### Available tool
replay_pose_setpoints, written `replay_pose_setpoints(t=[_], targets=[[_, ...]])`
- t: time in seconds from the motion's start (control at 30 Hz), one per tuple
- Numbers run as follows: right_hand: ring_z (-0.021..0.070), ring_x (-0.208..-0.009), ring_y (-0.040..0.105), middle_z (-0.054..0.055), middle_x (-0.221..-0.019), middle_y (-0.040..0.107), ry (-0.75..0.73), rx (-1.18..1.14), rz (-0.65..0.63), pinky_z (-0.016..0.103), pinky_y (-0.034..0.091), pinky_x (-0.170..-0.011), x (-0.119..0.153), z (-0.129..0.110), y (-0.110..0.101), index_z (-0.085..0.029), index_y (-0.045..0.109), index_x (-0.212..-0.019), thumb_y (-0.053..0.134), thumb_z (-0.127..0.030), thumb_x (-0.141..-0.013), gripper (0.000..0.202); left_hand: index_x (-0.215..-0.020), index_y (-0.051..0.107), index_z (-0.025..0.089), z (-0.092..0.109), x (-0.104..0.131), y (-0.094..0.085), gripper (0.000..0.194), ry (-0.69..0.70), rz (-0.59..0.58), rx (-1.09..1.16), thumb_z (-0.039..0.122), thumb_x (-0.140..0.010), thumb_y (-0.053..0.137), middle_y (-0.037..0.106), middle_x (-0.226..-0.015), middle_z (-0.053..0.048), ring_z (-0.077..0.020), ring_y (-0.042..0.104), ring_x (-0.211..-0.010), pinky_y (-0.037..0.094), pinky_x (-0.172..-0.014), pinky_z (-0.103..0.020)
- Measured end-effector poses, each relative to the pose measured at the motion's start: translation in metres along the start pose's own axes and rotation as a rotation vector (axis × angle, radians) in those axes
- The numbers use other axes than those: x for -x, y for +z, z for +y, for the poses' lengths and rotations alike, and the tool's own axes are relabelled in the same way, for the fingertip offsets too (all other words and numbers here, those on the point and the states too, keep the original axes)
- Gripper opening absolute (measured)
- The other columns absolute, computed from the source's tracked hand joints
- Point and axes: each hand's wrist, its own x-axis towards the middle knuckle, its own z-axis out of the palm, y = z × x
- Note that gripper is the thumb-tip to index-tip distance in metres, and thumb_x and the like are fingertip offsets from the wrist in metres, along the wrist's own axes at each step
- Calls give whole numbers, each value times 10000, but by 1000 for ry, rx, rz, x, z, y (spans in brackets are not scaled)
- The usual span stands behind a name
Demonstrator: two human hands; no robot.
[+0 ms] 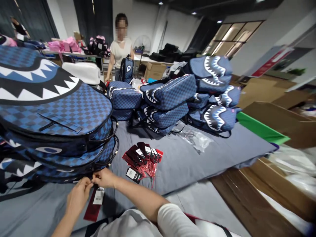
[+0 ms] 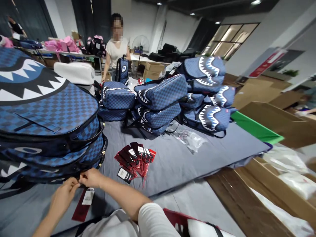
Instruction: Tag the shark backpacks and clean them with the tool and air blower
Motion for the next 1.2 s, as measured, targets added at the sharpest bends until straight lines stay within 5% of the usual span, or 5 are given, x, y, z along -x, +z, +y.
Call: replay_pose_setpoints(t=[0.13,0.3,0.43,0.83,1.2], targets=[[81,-591,464,-70,-634,540,14,-33,10,185,302,-556,1,1,1,-192,623,-755,644,-154,-816,75,-1090,654,296,0,0,2,297,-3,-59,14,283,-980,379,761,-980,-15,-201,719,-879,446,-660,-238],[85,-591,481,-63,-648,572,42,-73,26,190,325,-565,0,2,3,-188,617,-753,631,-166,-840,91,-957,667,295,3,-1,-2,251,-45,34,-11,341,-963,421,761,-975,-2,-196,719,-838,436,-613,-224],[84,-589,488,-69,-640,565,39,-119,16,192,335,-573,-2,5,4,-188,621,-756,645,-171,-842,91,-1060,666,308,4,-2,-4,301,-28,-63,42,268,-954,387,772,-905,-11,-206,731,-853,460,-649,-235],[86,-605,506,-69,-636,555,50,-248,23,195,357,-594,-2,11,8,-178,592,-737,646,-160,-852,129,-1013,657,266,8,-1,-10,281,-38,-8,-66,352,-978,392,763,-936,-35,-231,724,-851,443,-634,-255],[73,-572,514,-69,-639,552,59,-317,40,180,369,-572,2,10,8,-172,586,-750,640,-160,-866,128,-1135,652,293,11,-1,-18,303,16,-74,-48,302,-989,387,766,-972,-15,-189,724,-857,434,-641,-232]])
